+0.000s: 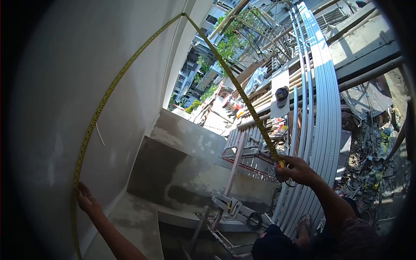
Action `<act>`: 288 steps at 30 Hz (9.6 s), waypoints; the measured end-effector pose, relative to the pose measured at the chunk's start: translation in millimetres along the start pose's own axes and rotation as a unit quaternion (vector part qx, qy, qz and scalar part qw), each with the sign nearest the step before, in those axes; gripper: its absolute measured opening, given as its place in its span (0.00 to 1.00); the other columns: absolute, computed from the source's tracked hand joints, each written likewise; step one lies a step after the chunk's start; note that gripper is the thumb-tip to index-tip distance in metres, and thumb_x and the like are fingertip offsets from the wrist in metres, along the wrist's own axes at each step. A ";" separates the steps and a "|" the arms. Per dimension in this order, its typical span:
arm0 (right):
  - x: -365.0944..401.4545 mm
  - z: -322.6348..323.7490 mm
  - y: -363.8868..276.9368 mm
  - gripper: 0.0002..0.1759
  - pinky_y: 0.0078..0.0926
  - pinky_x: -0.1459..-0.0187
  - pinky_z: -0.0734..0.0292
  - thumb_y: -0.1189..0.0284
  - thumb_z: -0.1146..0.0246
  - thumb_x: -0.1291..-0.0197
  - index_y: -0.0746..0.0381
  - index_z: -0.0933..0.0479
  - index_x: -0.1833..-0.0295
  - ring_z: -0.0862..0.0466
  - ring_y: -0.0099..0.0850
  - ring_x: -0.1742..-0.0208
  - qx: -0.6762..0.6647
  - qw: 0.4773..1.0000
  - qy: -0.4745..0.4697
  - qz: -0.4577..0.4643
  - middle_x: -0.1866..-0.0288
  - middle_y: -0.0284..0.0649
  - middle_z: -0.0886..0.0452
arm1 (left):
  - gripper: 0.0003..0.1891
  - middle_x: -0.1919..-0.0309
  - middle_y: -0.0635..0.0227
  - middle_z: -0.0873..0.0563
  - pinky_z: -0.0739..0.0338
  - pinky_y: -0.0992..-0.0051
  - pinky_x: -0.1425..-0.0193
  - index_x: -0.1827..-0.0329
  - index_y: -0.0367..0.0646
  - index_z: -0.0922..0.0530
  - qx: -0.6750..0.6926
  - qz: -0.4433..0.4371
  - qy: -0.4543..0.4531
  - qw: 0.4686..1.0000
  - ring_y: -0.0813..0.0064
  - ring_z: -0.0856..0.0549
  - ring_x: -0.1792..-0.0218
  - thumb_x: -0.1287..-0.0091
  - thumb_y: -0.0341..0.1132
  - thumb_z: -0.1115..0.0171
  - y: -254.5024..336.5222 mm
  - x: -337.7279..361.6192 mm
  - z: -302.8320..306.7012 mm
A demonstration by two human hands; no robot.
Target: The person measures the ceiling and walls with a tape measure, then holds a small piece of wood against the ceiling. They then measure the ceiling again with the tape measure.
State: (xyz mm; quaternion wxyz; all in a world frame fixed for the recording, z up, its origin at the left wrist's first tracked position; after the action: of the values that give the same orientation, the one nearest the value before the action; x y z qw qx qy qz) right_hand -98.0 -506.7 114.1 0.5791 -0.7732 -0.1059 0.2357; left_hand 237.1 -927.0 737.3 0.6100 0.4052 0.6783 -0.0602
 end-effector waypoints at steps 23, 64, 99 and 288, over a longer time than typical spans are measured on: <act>1.4 -11.1 1.5 0.41 0.37 0.56 0.21 0.50 0.32 0.40 0.66 0.29 0.28 0.17 0.37 0.60 -0.013 0.998 -0.024 0.056 0.48 0.54 0.16 | 0.24 0.37 0.47 0.24 0.21 0.68 0.29 0.29 0.23 0.38 0.011 -0.013 -0.007 1.000 0.60 0.22 0.35 0.20 0.33 0.50 4.2 -3.8 -1.8; -4.8 -11.8 -2.9 0.41 0.37 0.54 0.20 0.52 0.31 0.39 0.65 0.30 0.28 0.16 0.38 0.58 -0.013 0.998 -0.035 0.049 0.47 0.54 0.16 | 0.25 0.38 0.46 0.24 0.19 0.69 0.32 0.30 0.22 0.39 0.016 -0.002 -0.011 1.000 0.60 0.20 0.37 0.21 0.33 0.46 2.1 -9.2 -0.4; -27.8 -13.5 -12.0 0.36 0.36 0.48 0.23 0.52 0.32 0.39 0.64 0.25 0.32 0.15 0.39 0.53 -0.030 0.998 -0.037 0.050 0.51 0.51 0.14 | 0.27 0.36 0.45 0.26 0.23 0.68 0.27 0.29 0.21 0.41 0.011 -0.030 -0.046 0.998 0.58 0.22 0.35 0.21 0.34 0.47 4.6 -15.8 -2.6; -16.8 -63.6 -1.3 0.39 0.37 0.44 0.23 0.52 0.33 0.38 0.69 0.29 0.30 0.15 0.41 0.50 -0.092 0.988 -0.096 0.080 0.47 0.56 0.16 | 0.24 0.36 0.46 0.25 0.22 0.65 0.29 0.29 0.23 0.39 -0.011 -0.034 -0.031 0.999 0.56 0.22 0.36 0.22 0.31 0.48 6.6 -12.9 -5.6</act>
State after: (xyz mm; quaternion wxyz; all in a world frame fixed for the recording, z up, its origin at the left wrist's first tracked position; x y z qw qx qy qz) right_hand -81.4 -567.4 133.3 0.4718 -0.8029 -0.1206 0.3437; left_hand 235.8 -925.6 752.7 0.6331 0.3732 0.6727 -0.0859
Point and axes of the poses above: each hand's wrist, its own x-axis away from the middle knuckle, its own z-axis out of the back of the hand, y = z × x, the point moved 8 cm from there along -x, towards the middle knuckle
